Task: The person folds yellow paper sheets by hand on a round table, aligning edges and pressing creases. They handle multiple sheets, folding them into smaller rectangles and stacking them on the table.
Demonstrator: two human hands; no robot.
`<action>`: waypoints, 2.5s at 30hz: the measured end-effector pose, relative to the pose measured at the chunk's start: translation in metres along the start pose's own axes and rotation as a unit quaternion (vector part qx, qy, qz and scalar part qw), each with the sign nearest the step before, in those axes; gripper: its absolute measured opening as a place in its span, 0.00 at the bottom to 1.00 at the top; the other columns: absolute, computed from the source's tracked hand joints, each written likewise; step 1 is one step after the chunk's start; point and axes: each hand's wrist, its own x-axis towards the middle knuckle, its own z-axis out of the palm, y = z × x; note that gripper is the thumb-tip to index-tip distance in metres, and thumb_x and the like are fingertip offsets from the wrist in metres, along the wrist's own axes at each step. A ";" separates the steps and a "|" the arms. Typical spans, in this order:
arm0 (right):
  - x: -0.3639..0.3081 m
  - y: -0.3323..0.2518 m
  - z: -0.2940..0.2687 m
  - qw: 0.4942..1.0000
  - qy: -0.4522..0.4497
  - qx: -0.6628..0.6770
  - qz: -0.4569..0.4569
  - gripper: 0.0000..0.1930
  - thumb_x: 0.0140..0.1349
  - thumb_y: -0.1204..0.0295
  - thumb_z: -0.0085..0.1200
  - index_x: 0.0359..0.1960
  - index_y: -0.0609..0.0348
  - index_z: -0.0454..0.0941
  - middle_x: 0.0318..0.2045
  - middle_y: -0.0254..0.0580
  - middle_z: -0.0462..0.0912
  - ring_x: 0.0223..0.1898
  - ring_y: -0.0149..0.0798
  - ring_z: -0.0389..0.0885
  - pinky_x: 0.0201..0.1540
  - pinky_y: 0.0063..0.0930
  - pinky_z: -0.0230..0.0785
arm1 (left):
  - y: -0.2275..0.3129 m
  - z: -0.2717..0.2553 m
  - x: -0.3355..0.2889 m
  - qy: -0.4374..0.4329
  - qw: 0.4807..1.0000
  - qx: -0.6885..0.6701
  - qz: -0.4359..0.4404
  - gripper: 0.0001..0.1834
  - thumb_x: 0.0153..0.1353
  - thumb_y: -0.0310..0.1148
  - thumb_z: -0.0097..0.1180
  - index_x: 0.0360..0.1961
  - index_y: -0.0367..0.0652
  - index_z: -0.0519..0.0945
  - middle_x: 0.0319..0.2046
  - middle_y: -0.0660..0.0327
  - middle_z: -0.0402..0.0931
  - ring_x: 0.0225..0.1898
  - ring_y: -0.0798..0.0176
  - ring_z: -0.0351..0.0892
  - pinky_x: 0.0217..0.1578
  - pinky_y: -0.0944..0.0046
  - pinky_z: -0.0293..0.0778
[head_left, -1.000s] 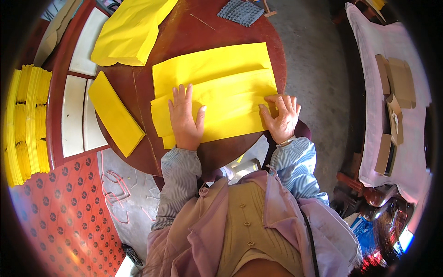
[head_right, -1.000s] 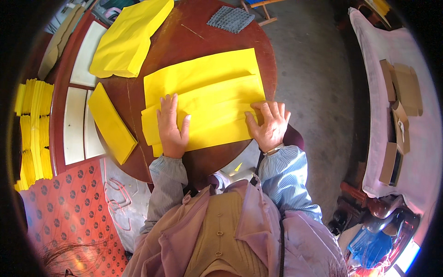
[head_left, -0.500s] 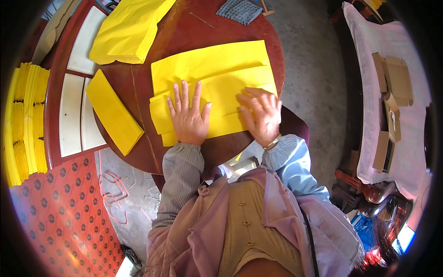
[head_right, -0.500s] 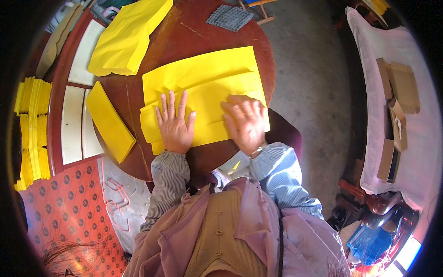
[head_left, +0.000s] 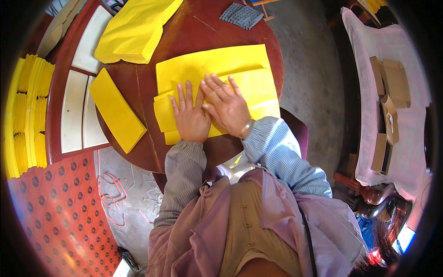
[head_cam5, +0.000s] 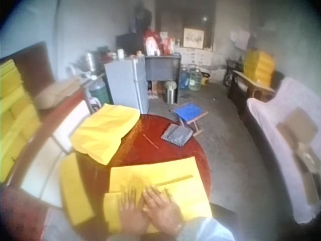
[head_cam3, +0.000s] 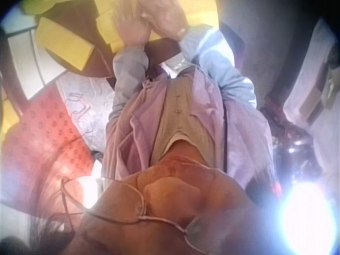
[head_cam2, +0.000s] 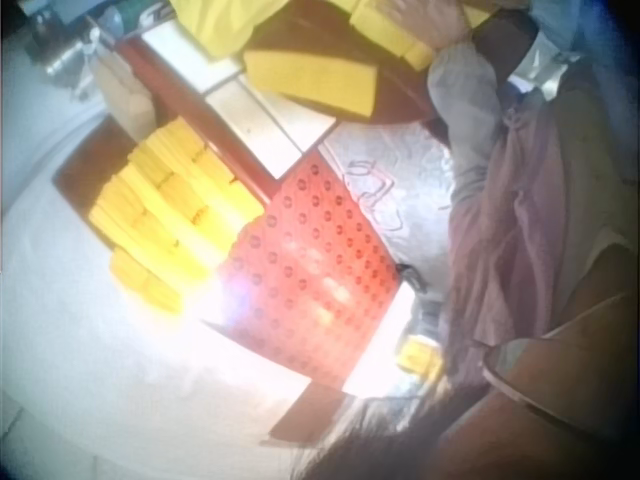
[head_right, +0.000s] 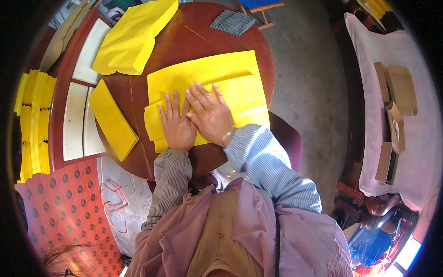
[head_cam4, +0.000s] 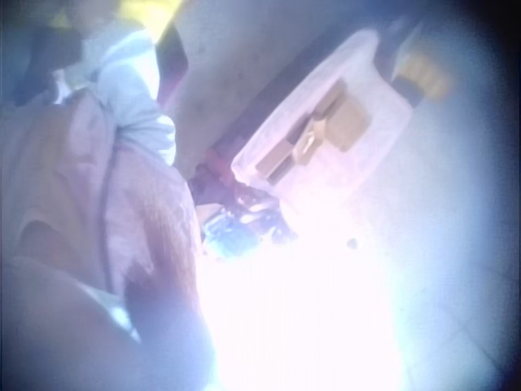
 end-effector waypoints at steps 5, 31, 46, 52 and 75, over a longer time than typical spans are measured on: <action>0.000 0.015 0.016 0.998 -0.025 -0.053 0.008 0.33 0.77 0.48 0.47 0.76 0.56 0.68 0.78 0.43 0.66 0.80 0.42 0.59 0.82 0.56 0.39 | 0.000 0.002 0.001 -0.008 1.000 0.028 -0.001 0.34 0.74 0.51 0.53 0.79 0.59 0.67 0.81 0.53 0.56 0.83 0.44 0.46 0.79 0.34 0.38; -0.030 0.085 -0.021 0.972 -0.111 -0.109 0.174 0.31 0.83 0.45 0.28 0.80 0.39 0.60 0.83 0.26 0.55 0.83 0.32 0.48 0.85 0.52 0.27 | -0.047 -0.002 -0.007 -0.001 0.996 0.057 -0.063 0.56 0.69 0.70 0.51 0.79 0.31 0.55 0.80 0.39 0.51 0.83 0.41 0.45 0.79 0.40 0.45; 0.070 0.142 -0.067 0.961 -0.245 -0.047 0.121 0.13 0.59 0.56 0.70 0.41 0.45 0.89 0.47 0.31 0.88 0.58 0.47 0.76 0.59 0.53 0.67 | 0.026 -0.031 -0.088 -0.116 0.777 -0.598 -0.160 0.18 0.76 0.32 0.54 0.61 0.34 0.76 0.59 0.51 0.78 0.62 0.53 0.75 0.68 0.58 0.71; 0.083 0.132 -0.115 0.941 -0.311 0.131 0.041 0.15 0.58 0.56 0.69 0.37 0.53 0.85 0.39 0.41 0.86 0.44 0.45 0.82 0.45 0.48 0.75 | 0.053 0.008 -0.077 -0.129 0.389 -0.887 -0.213 0.24 0.81 0.29 0.36 0.74 0.37 0.66 0.75 0.49 0.64 0.79 0.51 0.57 0.81 0.55 0.51; -0.066 -0.038 -0.064 0.681 -0.345 0.553 0.335 0.25 0.80 0.63 0.50 0.73 0.56 0.66 0.39 0.29 0.81 0.31 0.23 0.75 0.32 0.17 0.66 | -0.020 -0.064 -0.130 -0.142 0.410 -0.811 -0.392 0.23 0.77 0.39 0.54 0.67 0.42 0.71 0.61 0.52 0.79 0.57 0.52 0.82 0.59 0.52 0.78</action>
